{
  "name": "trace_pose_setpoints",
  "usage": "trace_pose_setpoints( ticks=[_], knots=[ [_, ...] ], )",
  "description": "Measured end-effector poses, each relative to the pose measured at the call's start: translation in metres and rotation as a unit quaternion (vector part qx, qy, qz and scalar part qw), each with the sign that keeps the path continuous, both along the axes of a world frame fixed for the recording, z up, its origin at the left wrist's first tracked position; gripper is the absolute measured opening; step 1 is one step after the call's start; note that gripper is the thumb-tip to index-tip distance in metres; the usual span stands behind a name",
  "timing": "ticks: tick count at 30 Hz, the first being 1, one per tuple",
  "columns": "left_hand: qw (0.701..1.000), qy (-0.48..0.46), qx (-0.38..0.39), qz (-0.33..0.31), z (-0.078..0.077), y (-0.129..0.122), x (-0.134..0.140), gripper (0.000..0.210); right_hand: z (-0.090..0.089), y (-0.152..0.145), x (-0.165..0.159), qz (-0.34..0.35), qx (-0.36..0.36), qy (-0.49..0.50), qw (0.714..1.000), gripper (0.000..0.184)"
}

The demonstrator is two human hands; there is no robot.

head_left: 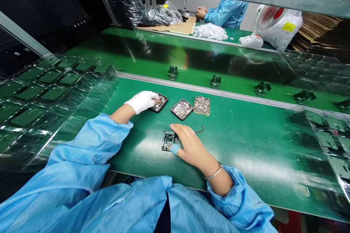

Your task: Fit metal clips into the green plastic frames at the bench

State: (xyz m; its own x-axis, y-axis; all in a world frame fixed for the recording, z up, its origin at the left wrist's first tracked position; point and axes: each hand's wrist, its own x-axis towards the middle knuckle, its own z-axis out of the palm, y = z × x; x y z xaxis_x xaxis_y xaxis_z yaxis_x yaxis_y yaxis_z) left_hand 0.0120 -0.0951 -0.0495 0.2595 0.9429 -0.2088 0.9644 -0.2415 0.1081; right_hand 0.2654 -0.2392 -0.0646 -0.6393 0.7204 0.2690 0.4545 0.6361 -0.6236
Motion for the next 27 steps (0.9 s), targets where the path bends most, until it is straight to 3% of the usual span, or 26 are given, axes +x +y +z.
trace_pose_setpoints(
  ticks=[5,18,22,27],
  knots=[
    [0.998,0.051,0.025,-0.001,0.000,-0.005,0.006,0.031,-0.002,0.001,0.000,-0.005,0.013,0.002,1.000,0.055],
    [0.998,0.037,0.043,0.032,0.001,-0.008,0.010,0.027,-0.003,0.002,-0.001,-0.016,0.031,0.011,0.999,0.052],
    [0.986,-0.140,0.049,0.078,-0.002,-0.005,-0.005,0.024,-0.003,0.002,-0.001,-0.016,0.032,0.013,0.999,0.051],
    [0.919,-0.361,0.062,0.144,-0.002,-0.020,-0.009,0.024,-0.004,0.002,0.000,-0.037,0.025,0.048,0.998,0.048]
  ],
)
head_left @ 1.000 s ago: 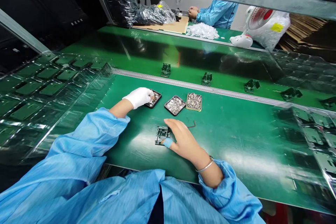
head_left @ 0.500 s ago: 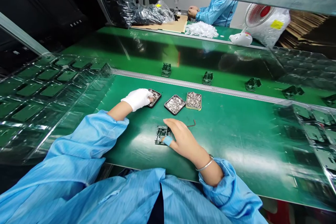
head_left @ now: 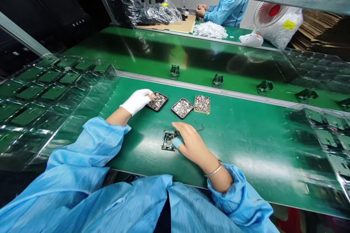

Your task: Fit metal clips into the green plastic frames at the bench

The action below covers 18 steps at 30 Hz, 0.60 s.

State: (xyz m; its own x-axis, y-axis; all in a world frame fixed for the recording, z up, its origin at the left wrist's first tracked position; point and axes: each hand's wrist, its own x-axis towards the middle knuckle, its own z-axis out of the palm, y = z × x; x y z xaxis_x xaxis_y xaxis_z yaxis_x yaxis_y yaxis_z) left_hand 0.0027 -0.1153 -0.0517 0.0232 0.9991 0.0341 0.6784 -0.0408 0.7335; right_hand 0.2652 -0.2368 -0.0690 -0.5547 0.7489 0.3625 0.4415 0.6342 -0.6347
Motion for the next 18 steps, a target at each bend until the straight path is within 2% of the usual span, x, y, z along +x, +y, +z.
trace_pose_setpoints(
  ticks=[5,8,10,13,18],
  knots=[
    [0.993,-0.109,0.012,-0.042,0.026,-0.062,0.035,0.027,0.008,0.000,-0.004,-0.055,-0.075,0.133,0.987,0.030],
    [0.993,-0.099,0.025,-0.056,0.037,-0.097,0.055,0.025,0.015,-0.004,-0.013,-0.075,-0.082,0.173,0.979,0.021],
    [0.994,-0.085,0.013,-0.064,0.038,-0.112,0.062,0.026,0.018,-0.006,-0.018,-0.075,-0.034,0.140,0.987,0.017],
    [0.991,-0.105,-0.043,-0.074,0.032,-0.120,0.065,0.028,0.016,-0.008,-0.023,-0.058,0.052,0.042,0.996,0.020],
    [0.985,-0.124,-0.081,-0.090,0.021,-0.121,0.061,0.028,0.017,-0.006,-0.024,-0.010,0.086,-0.077,0.993,0.021]
  ],
)
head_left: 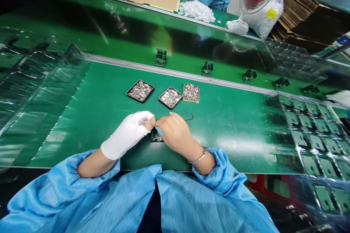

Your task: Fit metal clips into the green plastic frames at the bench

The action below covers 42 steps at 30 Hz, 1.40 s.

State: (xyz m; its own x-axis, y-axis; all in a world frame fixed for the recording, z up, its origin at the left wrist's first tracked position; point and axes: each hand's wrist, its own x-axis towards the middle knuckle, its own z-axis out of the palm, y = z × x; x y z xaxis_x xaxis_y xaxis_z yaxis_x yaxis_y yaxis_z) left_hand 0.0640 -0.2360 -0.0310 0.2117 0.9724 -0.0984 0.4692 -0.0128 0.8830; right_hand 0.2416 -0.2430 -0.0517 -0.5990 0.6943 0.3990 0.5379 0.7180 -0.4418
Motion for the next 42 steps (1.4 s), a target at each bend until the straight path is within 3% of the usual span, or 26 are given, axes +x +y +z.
trace_pose_setpoints(
  ticks=[4,7,9,12,19,23,27,34,39,42],
  knots=[
    [0.998,0.031,0.059,0.016,-0.007,-0.007,-0.007,0.027,0.004,0.007,0.007,-0.024,-0.030,0.039,0.998,0.015],
    [0.991,0.063,0.120,-0.015,-0.021,-0.015,-0.010,0.057,0.001,0.015,0.016,-0.112,-0.132,0.164,0.971,0.010],
    [0.987,0.107,0.109,-0.058,-0.033,-0.018,-0.009,0.072,-0.004,0.020,0.021,-0.141,-0.208,0.232,0.940,0.009],
    [0.987,0.135,0.070,-0.059,-0.047,-0.021,-0.006,0.060,-0.010,0.021,0.021,-0.129,-0.261,0.263,0.920,0.009],
    [0.972,0.122,0.199,-0.014,-0.039,-0.021,-0.001,0.047,-0.007,0.009,0.011,-0.037,-0.148,0.198,0.968,0.006],
    [0.973,0.124,0.193,-0.015,-0.032,-0.023,0.003,0.039,-0.010,0.006,0.009,-0.017,-0.112,0.144,0.983,0.009],
    [0.975,0.120,0.183,-0.028,-0.030,-0.024,0.006,0.037,-0.011,0.005,0.009,-0.033,-0.124,0.118,0.985,0.012],
    [0.956,0.153,0.248,-0.037,-0.031,-0.025,0.006,0.040,-0.009,0.002,0.007,-0.061,-0.115,0.134,0.983,0.012],
    [0.966,0.130,0.211,-0.071,-0.025,-0.024,0.003,0.041,-0.009,0.003,0.007,-0.043,-0.126,0.158,0.978,0.012],
    [0.969,0.131,0.202,-0.057,-0.022,-0.024,0.005,0.041,-0.009,0.004,0.005,-0.047,-0.126,0.183,0.974,0.013]
  ],
)
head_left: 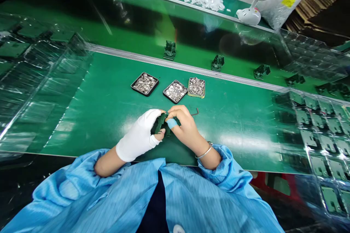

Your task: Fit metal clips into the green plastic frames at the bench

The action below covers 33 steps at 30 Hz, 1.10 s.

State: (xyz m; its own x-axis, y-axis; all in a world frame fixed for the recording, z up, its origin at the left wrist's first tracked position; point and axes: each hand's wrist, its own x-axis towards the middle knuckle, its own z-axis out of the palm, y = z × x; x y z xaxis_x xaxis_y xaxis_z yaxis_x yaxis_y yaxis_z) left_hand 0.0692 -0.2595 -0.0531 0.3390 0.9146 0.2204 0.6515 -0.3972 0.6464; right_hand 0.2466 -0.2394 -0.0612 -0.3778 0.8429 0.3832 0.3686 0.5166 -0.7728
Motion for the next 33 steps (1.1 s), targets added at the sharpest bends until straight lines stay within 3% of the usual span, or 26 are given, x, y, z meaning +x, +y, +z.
trace_pose_setpoints(
  ticks=[7,13,17,20,24,27,30,33],
  knots=[
    [0.996,0.039,0.064,0.041,0.001,0.008,0.005,0.030,-0.001,-0.004,-0.004,-0.034,0.020,0.028,0.999,0.010],
    [0.984,0.137,0.094,0.066,0.006,0.012,0.013,0.027,-0.003,-0.006,-0.005,-0.031,0.015,0.016,0.999,0.017],
    [0.973,0.162,0.125,0.105,0.001,0.007,0.025,0.028,-0.007,-0.005,-0.003,-0.062,0.023,-0.009,0.998,0.020],
    [0.977,0.141,0.136,0.083,-0.007,0.006,0.027,0.035,-0.007,0.000,0.001,-0.058,0.001,-0.013,0.998,0.019],
    [0.993,0.049,0.097,0.044,-0.013,0.009,0.019,0.041,-0.003,0.008,0.005,-0.022,-0.064,-0.004,0.998,0.025],
    [0.999,-0.025,0.016,0.018,-0.011,0.010,0.013,0.047,0.000,0.007,0.004,-0.015,-0.057,-0.030,0.998,0.035],
    [0.997,-0.043,-0.063,0.028,-0.004,0.013,0.011,0.034,0.001,0.003,-0.001,-0.009,-0.040,-0.072,0.997,0.040],
    [0.995,-0.011,-0.089,0.049,-0.002,0.017,0.011,0.018,0.003,0.001,-0.004,0.001,-0.045,-0.121,0.992,0.040]
  ],
)
